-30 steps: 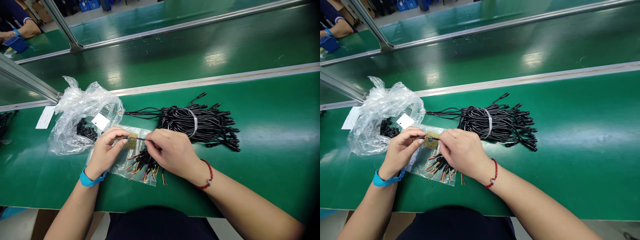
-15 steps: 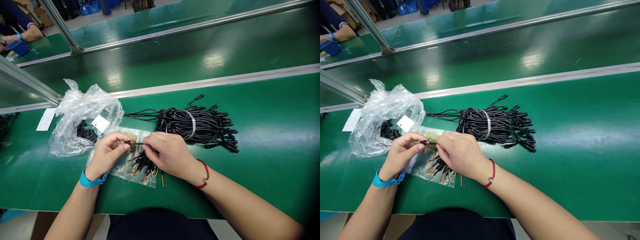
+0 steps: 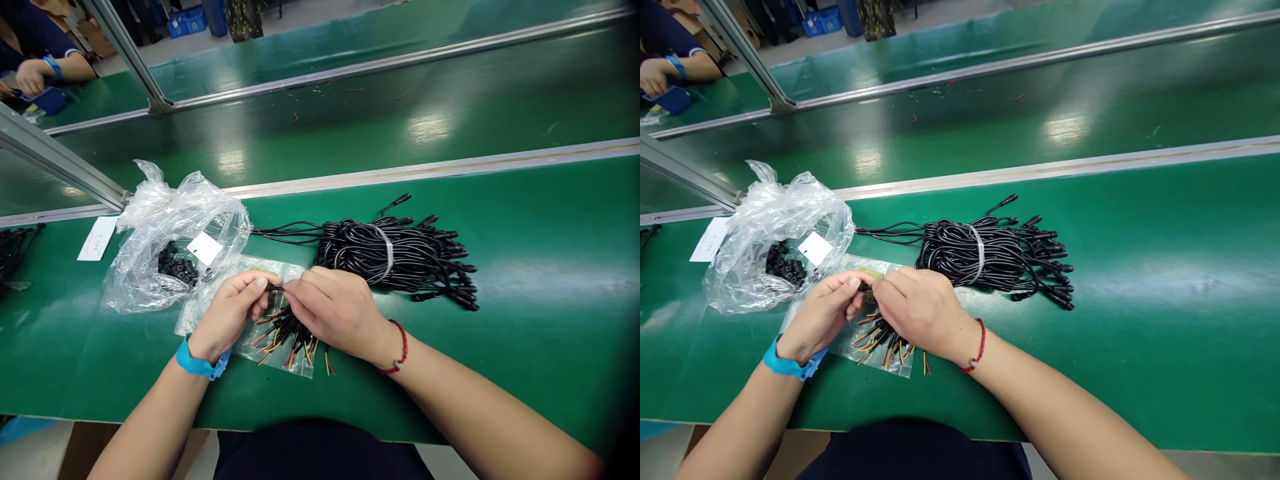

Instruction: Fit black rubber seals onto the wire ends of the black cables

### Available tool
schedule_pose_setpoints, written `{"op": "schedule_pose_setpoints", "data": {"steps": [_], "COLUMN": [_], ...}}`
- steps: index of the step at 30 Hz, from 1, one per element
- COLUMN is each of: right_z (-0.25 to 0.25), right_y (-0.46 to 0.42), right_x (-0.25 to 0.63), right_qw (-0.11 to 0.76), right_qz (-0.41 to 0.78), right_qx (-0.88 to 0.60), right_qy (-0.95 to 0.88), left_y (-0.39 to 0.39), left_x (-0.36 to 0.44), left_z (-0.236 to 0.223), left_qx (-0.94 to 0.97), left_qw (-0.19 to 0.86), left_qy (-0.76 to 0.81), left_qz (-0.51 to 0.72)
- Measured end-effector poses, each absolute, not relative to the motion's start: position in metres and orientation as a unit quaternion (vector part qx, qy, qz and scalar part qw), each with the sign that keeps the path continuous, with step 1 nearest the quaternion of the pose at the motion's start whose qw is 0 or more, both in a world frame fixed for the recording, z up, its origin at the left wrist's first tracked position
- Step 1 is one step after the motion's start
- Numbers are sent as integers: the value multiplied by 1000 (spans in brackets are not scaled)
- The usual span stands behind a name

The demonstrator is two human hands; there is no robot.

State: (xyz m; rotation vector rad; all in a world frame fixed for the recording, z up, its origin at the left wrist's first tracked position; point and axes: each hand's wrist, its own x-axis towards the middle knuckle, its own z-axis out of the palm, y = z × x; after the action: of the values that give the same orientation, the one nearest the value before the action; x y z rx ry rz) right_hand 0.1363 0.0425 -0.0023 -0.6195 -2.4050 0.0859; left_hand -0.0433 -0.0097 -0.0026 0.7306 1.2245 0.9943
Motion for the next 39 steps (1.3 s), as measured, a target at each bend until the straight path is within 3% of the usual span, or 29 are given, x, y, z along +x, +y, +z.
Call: {"op": "schedule_pose_setpoints", "data": {"steps": [8,11,20,33,39], "right_z": [2,4,13,8,11], "right_y": [44,43,41,45,49], "right_x": [140,142,144,141,143], "right_qw": [348,346,305,238,276], "right_qz": [19,55,323,358,392], "right_qx": [-233,-230,-261,-278,-260], "right_qy": [-908,-908,-857,-859,-839], "left_y": [-12,-14,-23,-20,-18], "left_x": [-43,-40,-38,-31,-34], "left_z": [3,1,-5,-6,2], "left_qx": [250,285,506,615,603], "left_qw": [718,676,479,361,357], "left_qy": [452,468,509,546,546], "left_qz": [467,492,506,440,459]}}
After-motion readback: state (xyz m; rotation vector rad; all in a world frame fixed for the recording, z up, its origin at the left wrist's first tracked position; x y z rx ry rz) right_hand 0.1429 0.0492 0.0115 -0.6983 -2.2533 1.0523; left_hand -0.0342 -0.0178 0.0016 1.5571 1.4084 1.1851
